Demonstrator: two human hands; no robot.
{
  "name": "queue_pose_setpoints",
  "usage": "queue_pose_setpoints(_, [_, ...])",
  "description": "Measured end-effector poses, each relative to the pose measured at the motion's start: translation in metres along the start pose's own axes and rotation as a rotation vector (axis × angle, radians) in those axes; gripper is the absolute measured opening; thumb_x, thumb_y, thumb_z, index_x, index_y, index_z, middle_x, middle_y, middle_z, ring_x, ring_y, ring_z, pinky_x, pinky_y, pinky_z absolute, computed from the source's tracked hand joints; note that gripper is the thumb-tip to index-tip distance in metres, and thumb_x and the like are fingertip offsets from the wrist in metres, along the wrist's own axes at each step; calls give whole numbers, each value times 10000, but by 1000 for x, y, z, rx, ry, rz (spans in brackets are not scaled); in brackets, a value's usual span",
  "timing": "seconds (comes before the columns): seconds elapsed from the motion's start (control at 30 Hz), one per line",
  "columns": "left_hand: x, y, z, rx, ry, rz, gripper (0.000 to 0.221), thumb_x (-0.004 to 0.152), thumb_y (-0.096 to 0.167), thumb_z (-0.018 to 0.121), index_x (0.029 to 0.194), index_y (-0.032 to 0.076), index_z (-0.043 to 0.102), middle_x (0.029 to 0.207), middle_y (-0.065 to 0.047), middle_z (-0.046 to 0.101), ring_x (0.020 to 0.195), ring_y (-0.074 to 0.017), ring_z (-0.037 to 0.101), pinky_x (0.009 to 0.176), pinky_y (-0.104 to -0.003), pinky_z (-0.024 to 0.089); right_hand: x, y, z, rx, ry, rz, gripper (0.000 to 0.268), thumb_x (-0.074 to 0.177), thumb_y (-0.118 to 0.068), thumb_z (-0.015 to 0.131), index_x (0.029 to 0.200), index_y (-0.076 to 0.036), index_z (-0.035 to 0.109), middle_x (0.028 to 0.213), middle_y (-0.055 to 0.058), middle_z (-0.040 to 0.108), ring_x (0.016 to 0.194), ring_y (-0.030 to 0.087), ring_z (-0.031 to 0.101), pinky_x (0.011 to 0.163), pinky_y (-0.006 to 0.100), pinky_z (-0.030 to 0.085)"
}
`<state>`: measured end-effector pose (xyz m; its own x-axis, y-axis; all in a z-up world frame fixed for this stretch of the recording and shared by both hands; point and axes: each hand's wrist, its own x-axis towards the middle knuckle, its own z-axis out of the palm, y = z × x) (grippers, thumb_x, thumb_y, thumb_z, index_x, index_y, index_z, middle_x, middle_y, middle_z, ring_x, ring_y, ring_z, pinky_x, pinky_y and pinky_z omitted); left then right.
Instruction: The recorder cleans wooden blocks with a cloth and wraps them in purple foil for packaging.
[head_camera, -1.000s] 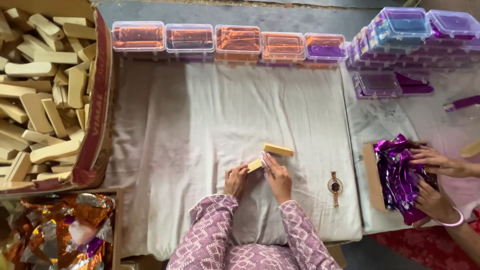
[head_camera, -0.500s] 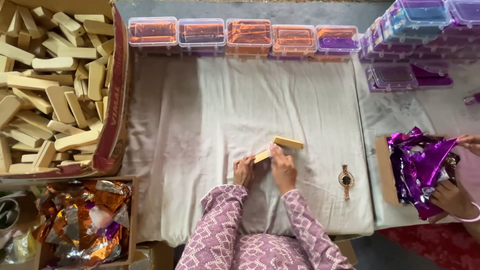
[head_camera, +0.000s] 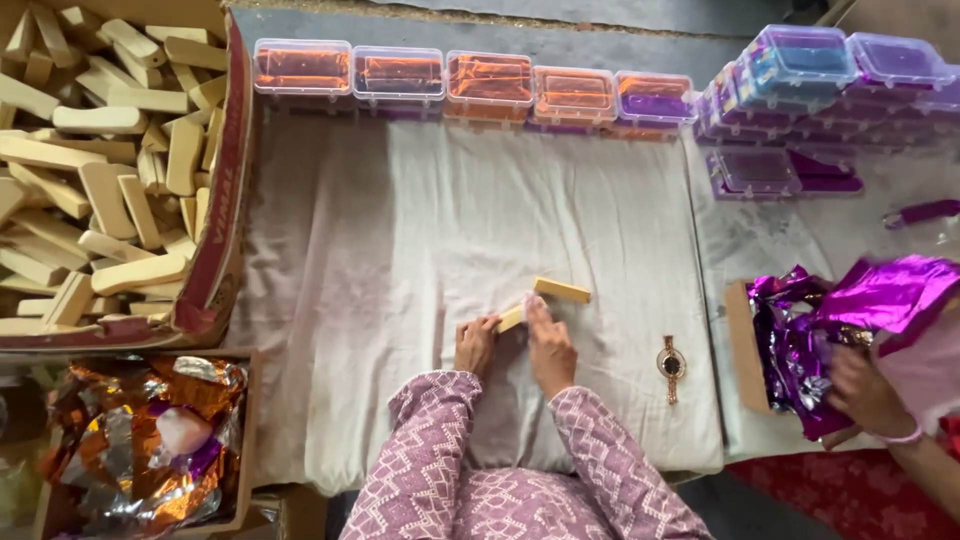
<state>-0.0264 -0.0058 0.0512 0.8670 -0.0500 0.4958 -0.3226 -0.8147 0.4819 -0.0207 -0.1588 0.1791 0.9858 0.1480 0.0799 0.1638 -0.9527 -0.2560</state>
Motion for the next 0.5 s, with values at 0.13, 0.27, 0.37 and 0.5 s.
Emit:
queue_pose_setpoints(0.13, [-5,-3,6,-53,64,27,357,985,110,627,1316,128,493,1163,-34,656,1027,-204,643,924,-397,433,-28,-10,36,165,163,-222,796,827,60,561,1564,-217,439,1535,-70,528,863,180,644,730,269,615])
queue_pose_setpoints(0.27, [-4,-3,6,28,-3,20,340,994,126,608,1319,154,513,1136,-13,647,1023,-177,631,939,-385,438,-15,5,14,78,-57,-44,732,882,64,559,1497,-330,507,1537,-144,529,845,185,648,664,267,610])
queue_pose_setpoints(0.37, [-4,-2,6,8,-32,18,342,989,158,617,1318,161,525,1123,-12,640,1022,-181,626,934,-387,434,-3,15,-2,137,-7,29,591,930,-24,614,1426,-344,596,1501,-136,566,857,207,658,726,292,599])
queue_pose_setpoints(0.5, [0,2,2,30,-31,51,323,1013,118,596,1328,168,539,1173,-7,635,1045,-172,629,947,-379,429,15,38,3,384,45,13,481,888,-99,676,1329,-287,706,1431,-101,639,945,226,682,875,340,565])
